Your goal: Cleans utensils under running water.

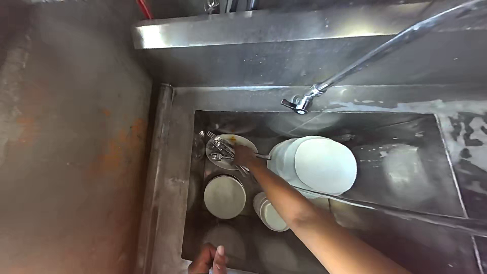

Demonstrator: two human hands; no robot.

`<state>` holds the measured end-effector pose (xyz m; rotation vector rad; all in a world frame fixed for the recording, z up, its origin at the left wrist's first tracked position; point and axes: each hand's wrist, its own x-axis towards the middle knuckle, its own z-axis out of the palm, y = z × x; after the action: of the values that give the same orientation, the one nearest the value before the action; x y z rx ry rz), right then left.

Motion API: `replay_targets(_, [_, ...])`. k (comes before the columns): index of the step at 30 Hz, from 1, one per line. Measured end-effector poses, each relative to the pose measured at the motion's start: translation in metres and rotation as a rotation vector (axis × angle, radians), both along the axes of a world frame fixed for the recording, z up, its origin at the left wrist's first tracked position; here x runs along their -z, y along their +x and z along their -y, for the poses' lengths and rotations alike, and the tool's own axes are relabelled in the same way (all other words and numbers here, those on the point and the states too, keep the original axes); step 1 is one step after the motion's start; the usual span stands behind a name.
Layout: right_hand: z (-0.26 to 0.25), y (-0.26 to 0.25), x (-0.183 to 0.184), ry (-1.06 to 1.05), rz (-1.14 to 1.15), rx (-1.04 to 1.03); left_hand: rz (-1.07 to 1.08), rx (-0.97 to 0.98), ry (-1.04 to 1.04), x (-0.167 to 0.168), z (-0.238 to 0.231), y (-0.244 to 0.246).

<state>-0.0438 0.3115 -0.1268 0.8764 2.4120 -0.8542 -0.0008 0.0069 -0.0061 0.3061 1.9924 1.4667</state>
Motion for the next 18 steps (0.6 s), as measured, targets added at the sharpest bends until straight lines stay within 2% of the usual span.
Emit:
replay_targets(1, [0.003, -0.012, -0.043, -0.094, 0.174, 0.030, -0.002, 0.005, -0.001, -0.001, -0.001, -0.001])
replay_targets(2, [0.011, -0.013, -0.057, -0.067, 0.138, 0.091, -0.006, 0.008, -0.002, -0.001, -0.003, -0.001])
replay_targets(3, [0.018, -0.009, -0.050, 0.003, 0.036, 0.140, -0.010, 0.008, -0.002, -0.001, -0.004, -0.002])
replay_targets(4, [0.018, -0.009, -0.050, 0.007, 0.030, 0.144, -0.012, 0.004, 0.001, -0.001, -0.005, -0.002])
replay_targets(6, [0.009, -0.018, -0.053, -0.079, 0.161, 0.086, -0.012, -0.013, 0.005, -0.001, -0.007, -0.001])
replay_targets(7, [0.003, -0.018, -0.036, -0.091, 0.197, 0.038, -0.009, -0.019, 0.001, -0.001, -0.007, -0.001])
replay_targets(8, [0.000, -0.011, 0.010, -0.009, 0.111, 0.005, -0.001, -0.024, -0.007, -0.001, -0.008, 0.000])
replay_targets(9, [0.001, 0.004, 0.092, 0.233, -0.225, 0.045, 0.011, -0.024, -0.017, 0.000, -0.010, -0.001])
replay_targets(10, [-0.011, -0.001, 0.122, 0.153, -0.096, 0.048, 0.024, -0.021, -0.031, 0.002, -0.013, -0.002])
replay_targets(12, [-0.031, -0.013, 0.131, -0.014, 0.163, 0.026, 0.061, -0.020, -0.088, 0.006, -0.025, -0.007])
replay_targets(15, [-0.050, -0.005, 0.134, -0.072, 0.152, -0.006, 0.093, -0.006, -0.199, 0.032, -0.071, -0.021])
replay_targets(18, [-0.063, 0.004, 0.133, -0.149, 0.176, -0.017, 0.178, 0.079, -0.218, 0.084, -0.143, -0.041])
